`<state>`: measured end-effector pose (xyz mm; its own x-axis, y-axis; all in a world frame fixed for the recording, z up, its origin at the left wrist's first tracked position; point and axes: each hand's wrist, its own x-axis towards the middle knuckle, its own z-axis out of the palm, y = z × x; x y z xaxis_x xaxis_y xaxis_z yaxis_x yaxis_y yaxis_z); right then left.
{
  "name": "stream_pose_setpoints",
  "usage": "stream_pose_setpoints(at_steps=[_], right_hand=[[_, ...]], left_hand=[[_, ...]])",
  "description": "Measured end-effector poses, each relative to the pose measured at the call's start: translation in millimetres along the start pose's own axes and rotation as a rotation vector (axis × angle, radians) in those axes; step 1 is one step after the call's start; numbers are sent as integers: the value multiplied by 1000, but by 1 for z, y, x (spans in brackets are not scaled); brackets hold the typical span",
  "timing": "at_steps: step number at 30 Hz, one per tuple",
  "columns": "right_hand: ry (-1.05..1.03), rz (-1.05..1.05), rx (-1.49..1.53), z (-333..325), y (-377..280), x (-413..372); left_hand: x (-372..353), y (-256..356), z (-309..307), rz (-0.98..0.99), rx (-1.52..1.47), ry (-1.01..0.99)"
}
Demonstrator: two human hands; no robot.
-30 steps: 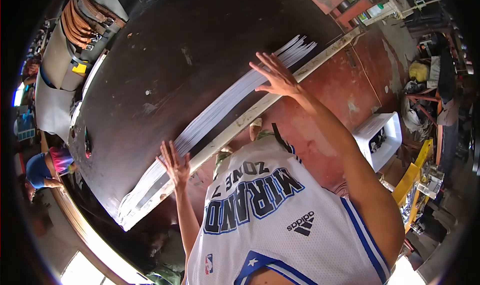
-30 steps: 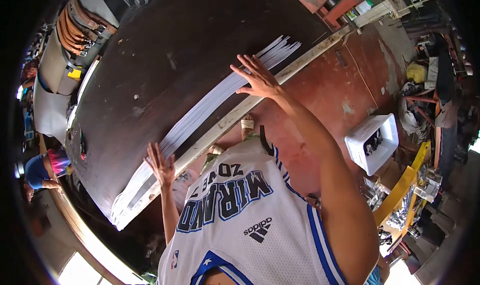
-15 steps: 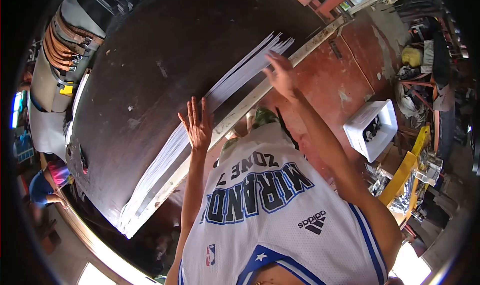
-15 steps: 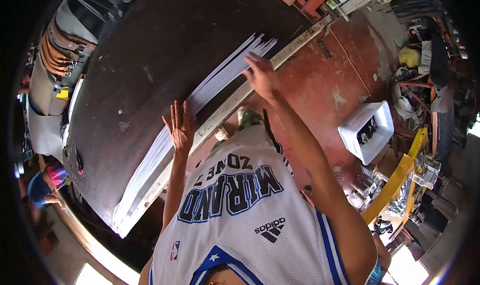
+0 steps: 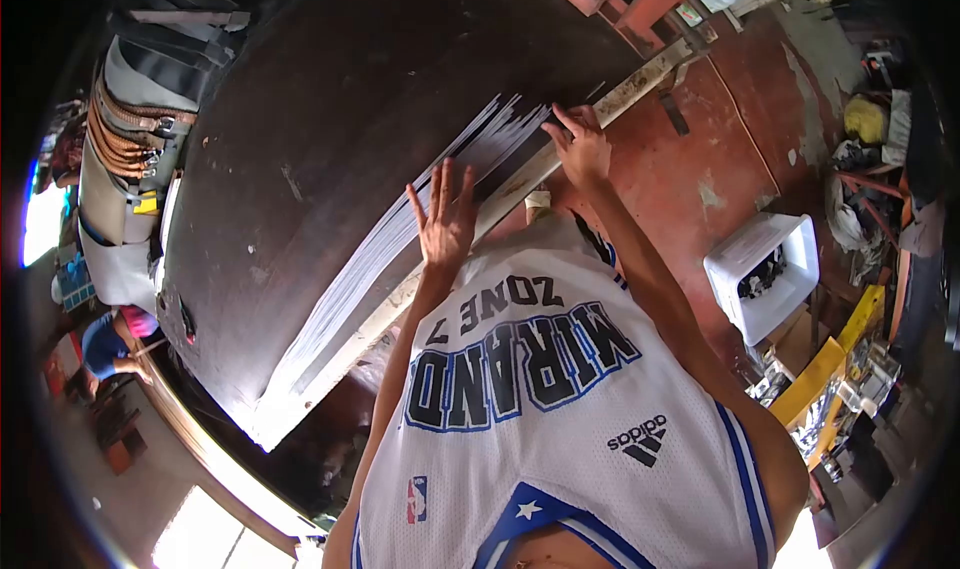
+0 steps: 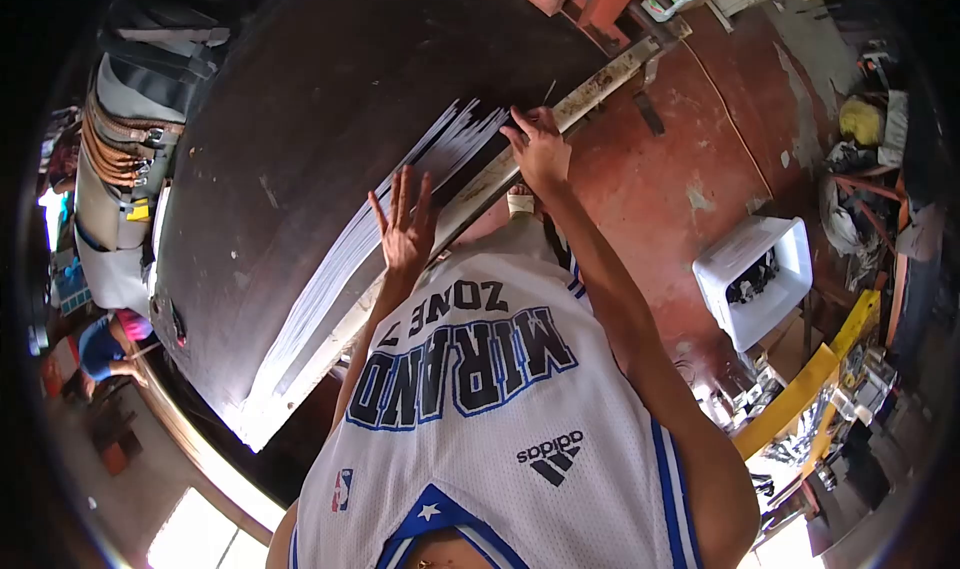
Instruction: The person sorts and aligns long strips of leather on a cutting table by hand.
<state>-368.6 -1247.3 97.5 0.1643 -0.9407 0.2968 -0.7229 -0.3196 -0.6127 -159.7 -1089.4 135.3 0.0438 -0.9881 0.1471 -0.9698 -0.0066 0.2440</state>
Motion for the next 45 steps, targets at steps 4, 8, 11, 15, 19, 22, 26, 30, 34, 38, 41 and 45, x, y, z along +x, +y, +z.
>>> stream_pose_setpoints(at_steps=[4, 8, 11, 15, 19, 22, 26, 30, 34, 38, 41, 45], right_hand=[[-27, 13, 50, -5, -5, 2], [-9, -46, 89, -3, -2, 1], [-44, -57, 94, -4, 1, 5], [4, -102, 131, -3, -3, 5], [-51, -61, 91, -7, -3, 8], [-83, -48, 74, -10, -8, 9], [-105, -39, 98, -9, -6, 11], [-107, -49, 124, -10, -8, 8], [-134, -42, 125, -11, -9, 10], [-140, -50, 139, -12, -12, 6], [-135, -59, 143, -11, -12, 8], [-133, -63, 165, -14, -14, 8]], left_hand=[[22, 12, 14, 4, 56, 20], [26, 14, 17, 16, 64, 35], [29, 15, 18, 12, 56, 31], [29, 15, 16, 20, 76, -5], [38, 22, 14, 75, 18, 62], [41, 28, 15, 140, -22, 129], [43, 32, 14, 201, -52, 268], [38, 29, 13, 232, -40, 281], [39, 33, 10, 227, -28, 279], [35, 32, 12, 236, -9, 320], [38, 36, 15, 217, 14, 340], [40, 39, 13, 148, -16, 310]])
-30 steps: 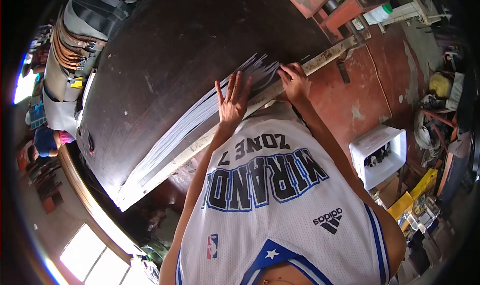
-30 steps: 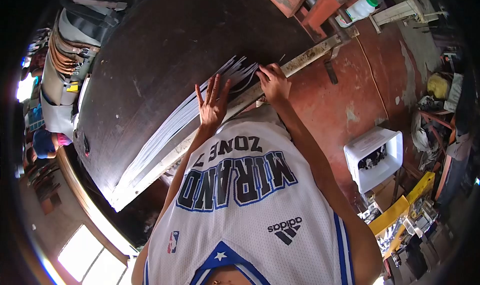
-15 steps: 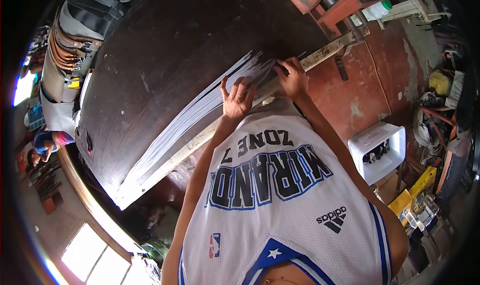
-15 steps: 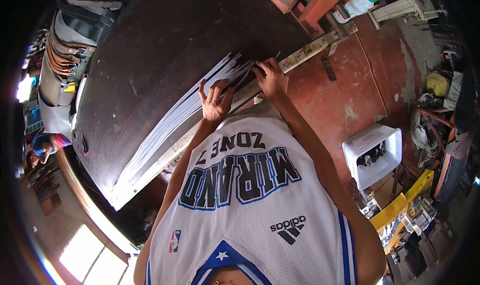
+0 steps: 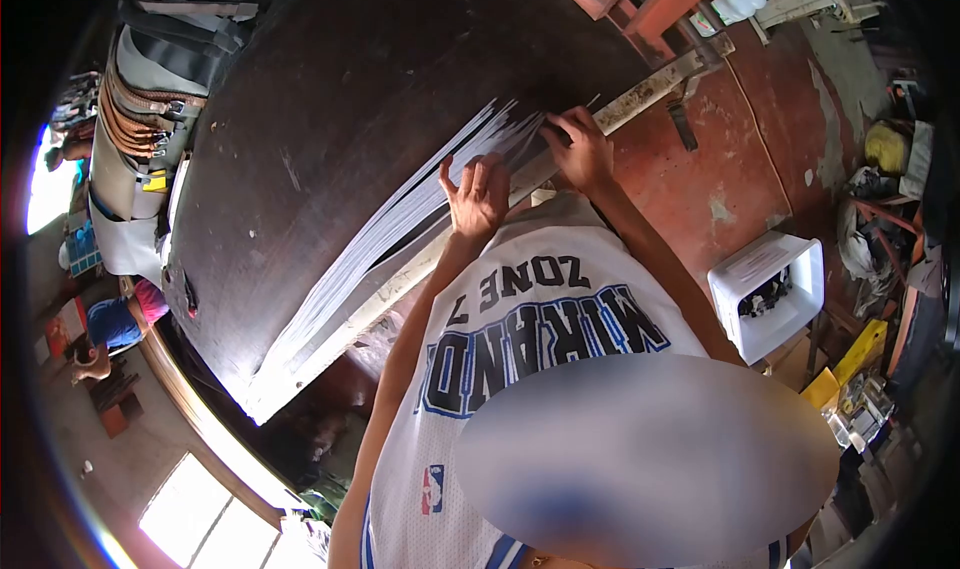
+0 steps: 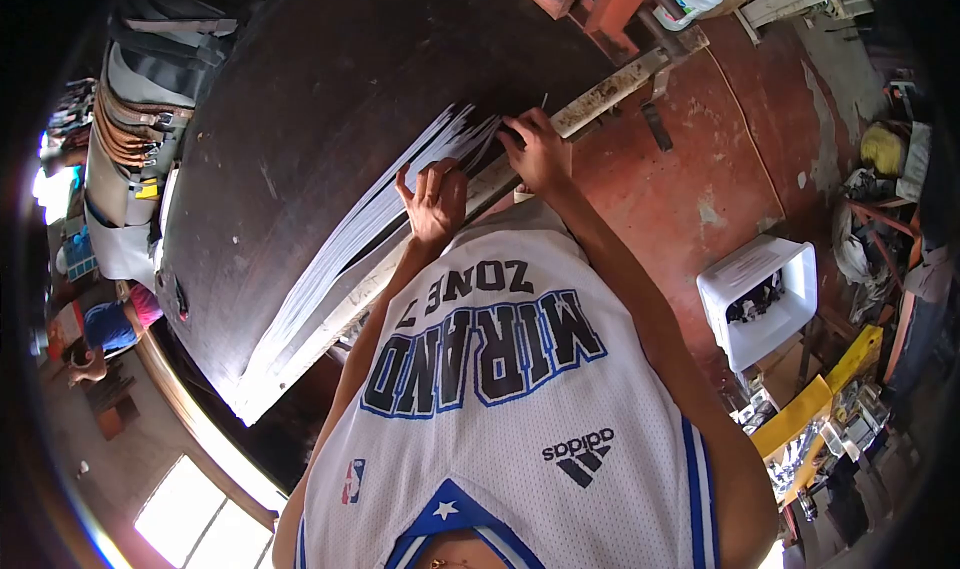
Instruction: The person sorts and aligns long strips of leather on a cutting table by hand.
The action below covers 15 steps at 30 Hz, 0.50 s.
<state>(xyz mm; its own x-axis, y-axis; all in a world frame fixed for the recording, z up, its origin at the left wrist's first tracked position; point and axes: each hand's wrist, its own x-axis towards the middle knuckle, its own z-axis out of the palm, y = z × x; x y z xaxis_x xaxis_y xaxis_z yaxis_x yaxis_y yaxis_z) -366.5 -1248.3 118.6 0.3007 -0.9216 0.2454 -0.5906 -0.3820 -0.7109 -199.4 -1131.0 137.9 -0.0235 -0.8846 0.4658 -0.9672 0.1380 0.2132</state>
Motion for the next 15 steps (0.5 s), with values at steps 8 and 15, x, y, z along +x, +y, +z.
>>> stream_pose_setpoints(at_steps=[8, 15], right_hand=[[-27, -16, 4, 3, 1, -1], [-45, -21, 23, 0, -4, -2]], left_hand=[[-4, -2, 3, 32, 42, -20], [-2, -3, -1, -105, -18, -23]])
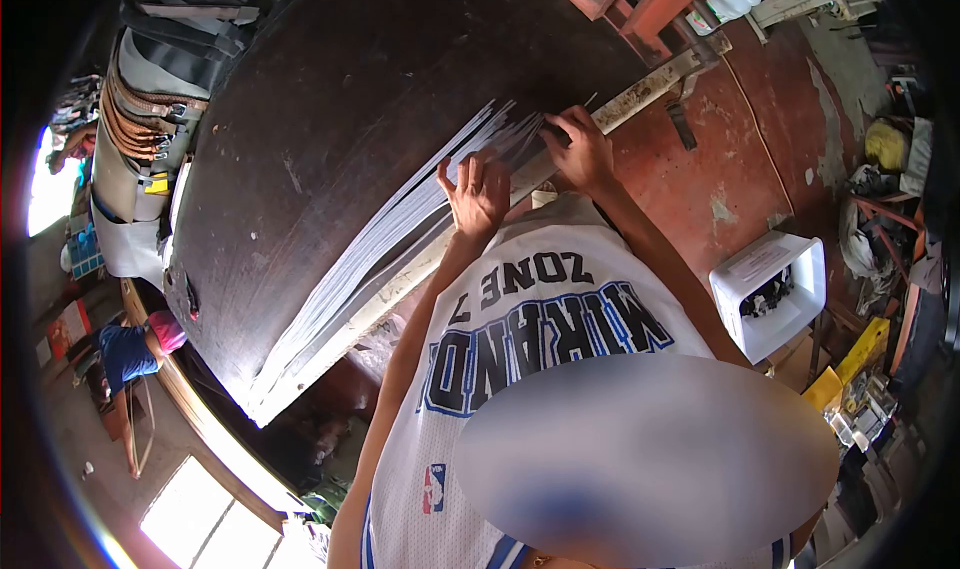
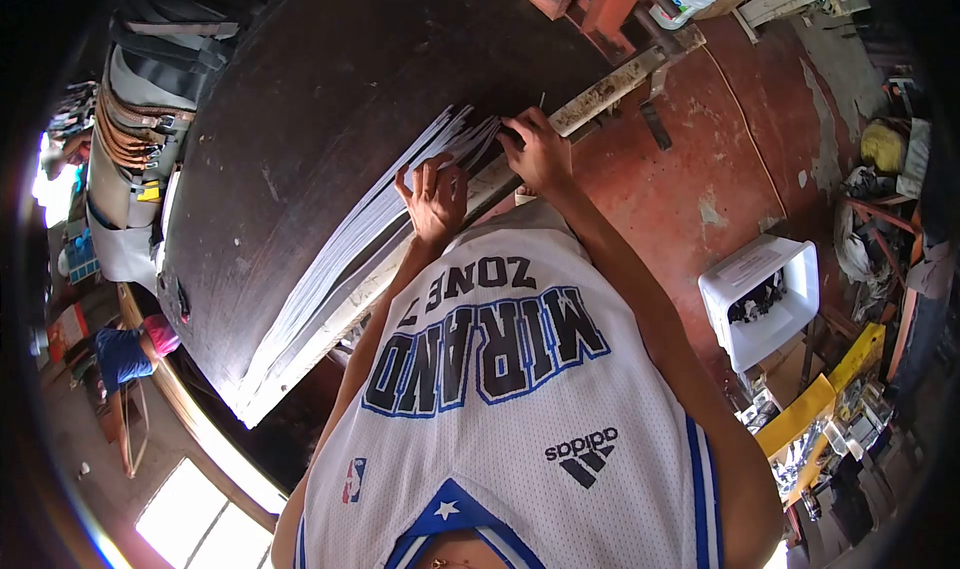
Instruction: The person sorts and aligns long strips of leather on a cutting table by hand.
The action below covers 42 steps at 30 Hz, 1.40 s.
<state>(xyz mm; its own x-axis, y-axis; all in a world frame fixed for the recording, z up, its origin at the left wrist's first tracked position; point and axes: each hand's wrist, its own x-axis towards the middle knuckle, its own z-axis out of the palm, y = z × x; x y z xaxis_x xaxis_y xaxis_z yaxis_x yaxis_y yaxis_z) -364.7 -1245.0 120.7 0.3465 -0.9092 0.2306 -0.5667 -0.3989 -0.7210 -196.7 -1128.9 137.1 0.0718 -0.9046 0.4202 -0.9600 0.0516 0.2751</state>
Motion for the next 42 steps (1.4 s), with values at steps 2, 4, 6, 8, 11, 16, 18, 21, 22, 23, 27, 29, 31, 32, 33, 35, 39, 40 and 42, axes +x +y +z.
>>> stream_pose_setpoints(at_steps=[2, 4, 6, 8, 11, 16, 18, 21, 22, 23, 27, 29, 31, 32, 33, 35, 39, 40, 42], right_hand=[[7, -7, 27, 0, 1, 1], [12, -11, 31, 0, 0, 1], [16, -15, 35, 0, 1, 1], [14, -24, 51, 0, 2, 2], [-4, -25, 40, 1, 1, 0], [28, -43, -2, 1, -2, -2], [33, -40, -14, 4, -5, -5], [48, -39, 0, 5, -2, -4], [48, -37, 6, 6, -1, -3], [49, -34, 12, 7, -1, -3], [60, -27, 17, 8, -4, -5], [75, -23, 25, 7, -5, -5], [75, -28, 19, 7, -5, -4], [82, -33, 9, 7, -9, -6], [82, -32, 11, 6, -10, -6], [64, -21, 10, 4, -12, -5], [63, -40, -16, 8, -12, -11], [83, -38, -21, 9, -12, -12], [102, -36, -26, 10, -11, -13]], left_hand=[[2, -1, 3, -4, 6, -9], [0, -3, 4, -6, 14, -19], [2, -2, 4, -7, -5, -7], [4, -1, 4, -5, -14, -1], [3, -2, 4, -5, -3, 16], [2, -6, 6, 18, 25, 40], [-1, -8, 1, 29, 20, 22], [-2, -10, 3, 42, 52, 7], [-2, -11, 4, 41, 52, 7], [-1, -10, 2, 45, 57, 12], [-3, -11, 1, 48, 94, -3], [-3, -10, 2, 40, 94, -4], [-3, -11, 1, 37, 97, -9], [-6, -12, -1, 38, 101, -13], [-5, -12, -2, 38, 104, -19], [-4, -12, -3, 35, 100, -22], [-9, -14, -7, 34, 92, -30], [-8, -15, -7, 35, 91, -30], [-8, -15, -7, 45, 83, -35]])
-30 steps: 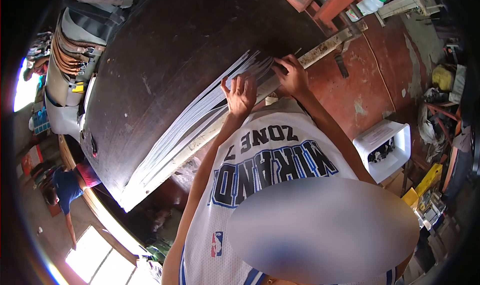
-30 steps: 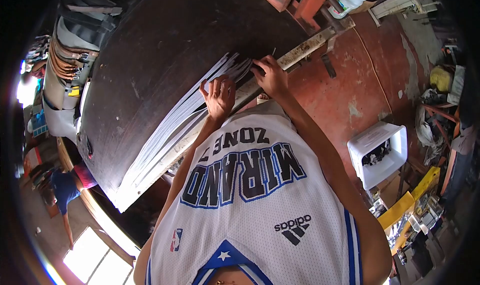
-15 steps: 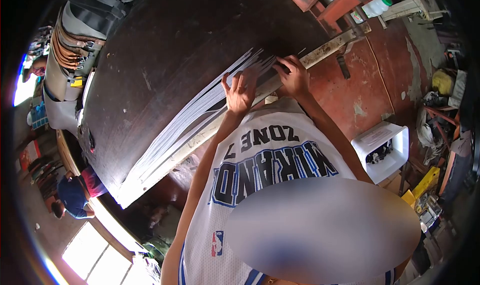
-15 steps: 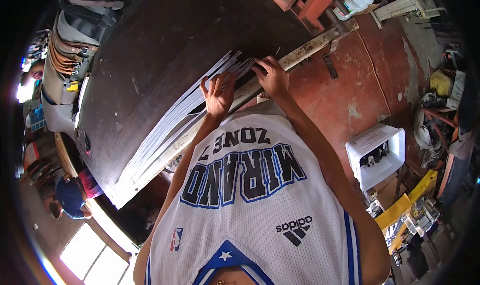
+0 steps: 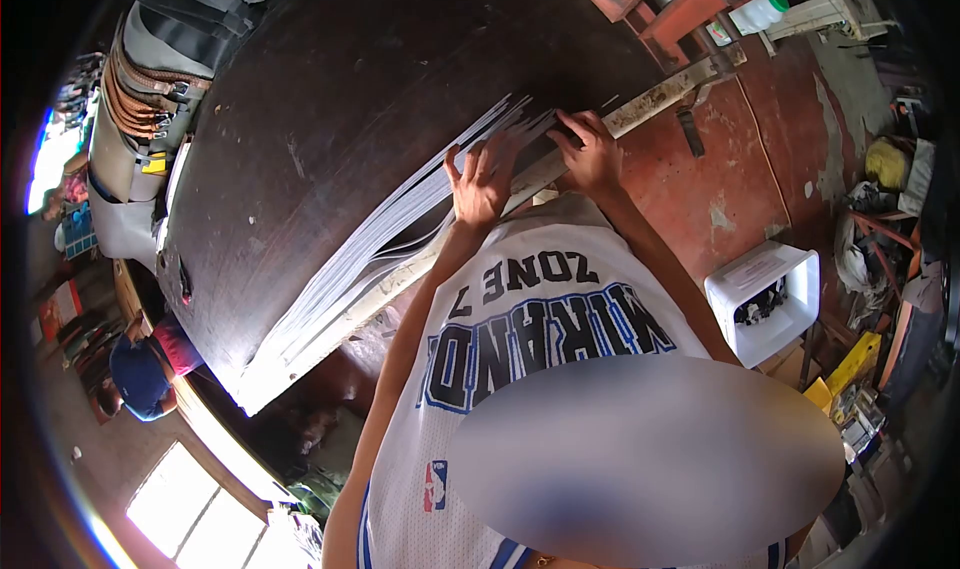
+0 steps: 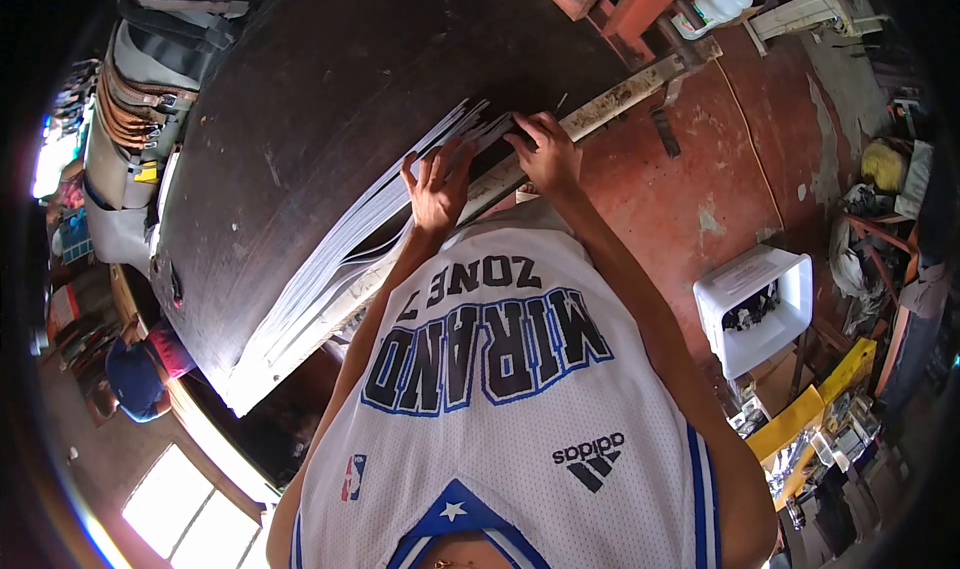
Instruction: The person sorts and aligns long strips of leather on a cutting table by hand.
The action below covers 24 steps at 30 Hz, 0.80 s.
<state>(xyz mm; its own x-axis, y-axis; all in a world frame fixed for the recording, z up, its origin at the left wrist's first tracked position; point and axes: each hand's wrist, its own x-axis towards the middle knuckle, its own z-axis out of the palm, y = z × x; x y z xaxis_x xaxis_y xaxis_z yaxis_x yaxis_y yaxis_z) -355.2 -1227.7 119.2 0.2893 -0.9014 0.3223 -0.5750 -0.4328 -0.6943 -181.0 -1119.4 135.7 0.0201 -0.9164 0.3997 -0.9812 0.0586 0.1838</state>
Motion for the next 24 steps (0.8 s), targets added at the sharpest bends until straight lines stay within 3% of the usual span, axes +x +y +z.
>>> stream_pose_setpoints(at_steps=[11, 24], right_hand=[[-24, 84, 62, -6, -10, 4], [-47, 38, 71, -2, -11, -6]], left_hand=[[-4, -2, -4, 9, -18, -24], [-9, -3, -16, -1, -10, -55]])
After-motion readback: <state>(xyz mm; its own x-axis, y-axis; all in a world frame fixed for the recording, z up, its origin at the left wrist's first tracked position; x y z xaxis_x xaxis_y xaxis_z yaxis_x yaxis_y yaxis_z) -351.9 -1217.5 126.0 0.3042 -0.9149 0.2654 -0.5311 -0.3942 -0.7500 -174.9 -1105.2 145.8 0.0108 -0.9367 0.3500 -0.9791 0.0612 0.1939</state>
